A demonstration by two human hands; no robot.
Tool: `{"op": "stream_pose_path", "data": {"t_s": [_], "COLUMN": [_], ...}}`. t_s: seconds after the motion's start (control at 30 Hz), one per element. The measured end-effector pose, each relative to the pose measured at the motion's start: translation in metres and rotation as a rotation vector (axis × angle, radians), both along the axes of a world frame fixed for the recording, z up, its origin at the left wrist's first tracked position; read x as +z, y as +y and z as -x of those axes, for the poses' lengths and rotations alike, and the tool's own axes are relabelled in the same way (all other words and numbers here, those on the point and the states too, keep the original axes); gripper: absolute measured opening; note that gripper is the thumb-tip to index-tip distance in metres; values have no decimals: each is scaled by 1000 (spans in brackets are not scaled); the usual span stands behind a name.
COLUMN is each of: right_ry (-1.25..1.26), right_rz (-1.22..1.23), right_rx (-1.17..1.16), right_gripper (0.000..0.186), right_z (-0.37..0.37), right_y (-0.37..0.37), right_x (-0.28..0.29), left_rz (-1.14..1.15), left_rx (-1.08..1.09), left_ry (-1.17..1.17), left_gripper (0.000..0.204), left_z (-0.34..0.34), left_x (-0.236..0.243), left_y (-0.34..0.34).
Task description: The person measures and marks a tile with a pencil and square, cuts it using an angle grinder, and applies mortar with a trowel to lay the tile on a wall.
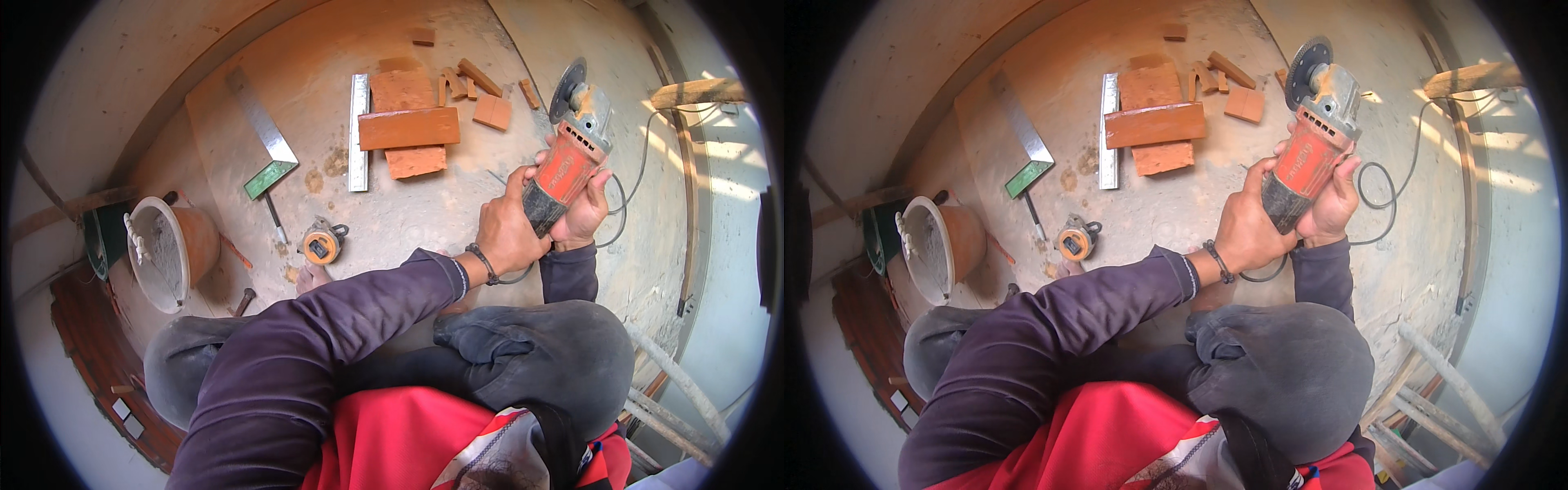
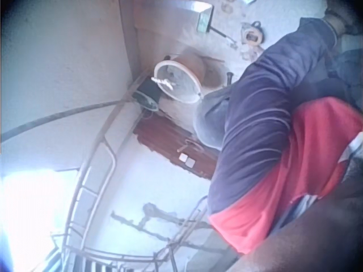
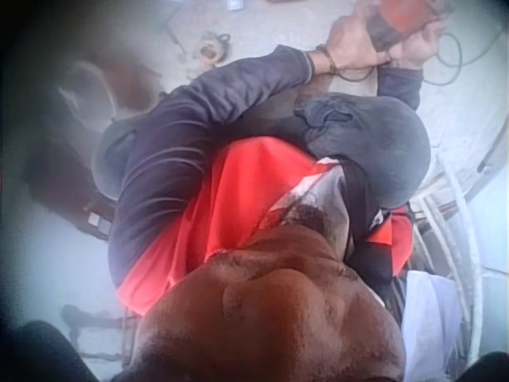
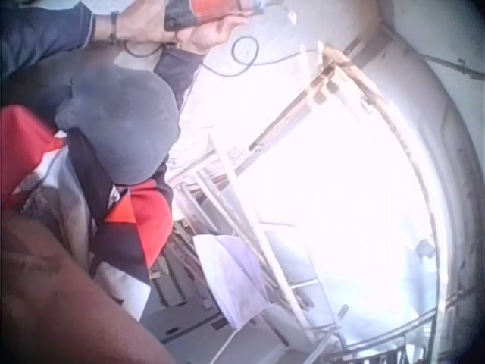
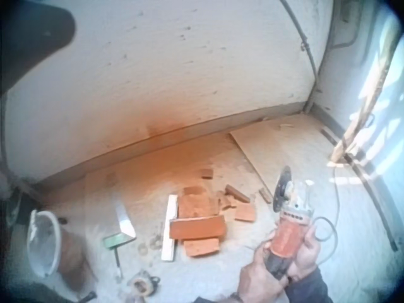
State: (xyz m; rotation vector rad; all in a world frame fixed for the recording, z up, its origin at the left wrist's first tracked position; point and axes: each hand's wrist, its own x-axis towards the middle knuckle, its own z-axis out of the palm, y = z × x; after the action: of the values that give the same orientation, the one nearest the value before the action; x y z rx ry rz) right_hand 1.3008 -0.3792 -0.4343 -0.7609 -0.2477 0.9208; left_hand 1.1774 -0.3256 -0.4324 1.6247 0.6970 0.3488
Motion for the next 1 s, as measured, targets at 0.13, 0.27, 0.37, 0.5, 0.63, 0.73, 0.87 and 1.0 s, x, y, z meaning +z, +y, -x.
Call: {"op": "stream_pose_path", "data": {"t_s": [0.13,0.27,0.37,0.5,0.63,0.73,0.87,1.0], "right_ry": [-56,-108,-143,-294,-445,-659,-1084,-1152], "right_rz": [6,42,101,180,360,589,719,795], "right_rx": [-9,11,74,135,183,92,-69,-23], "right_gripper": [83,83,84,66,51,41,35,41], "right_z": [1,-2,-7,2,-4,-5,3,9], "right_y": [3,2,0,-1,-4,3,10,13], "right_x": [6,9,13,23,24,31,19,22], "left_rz": [-20,48,145,240,247,301,556,555], "left_rx": [-23,-14,-40,-125,-246,-355,-255,-18], "left_ry": [-18,-66,-132,-253,-203,-141,-171,-232], "left_gripper": [90,89,92,99,107,101,76,78], "left_z": [0,-3,-3,-3,-3,-6,-30,-44], "left_x": [-2,-6,-4,-6,-10,-17,1,-3], "left_y": [1,-2,4,14,26,46,67,52]}}
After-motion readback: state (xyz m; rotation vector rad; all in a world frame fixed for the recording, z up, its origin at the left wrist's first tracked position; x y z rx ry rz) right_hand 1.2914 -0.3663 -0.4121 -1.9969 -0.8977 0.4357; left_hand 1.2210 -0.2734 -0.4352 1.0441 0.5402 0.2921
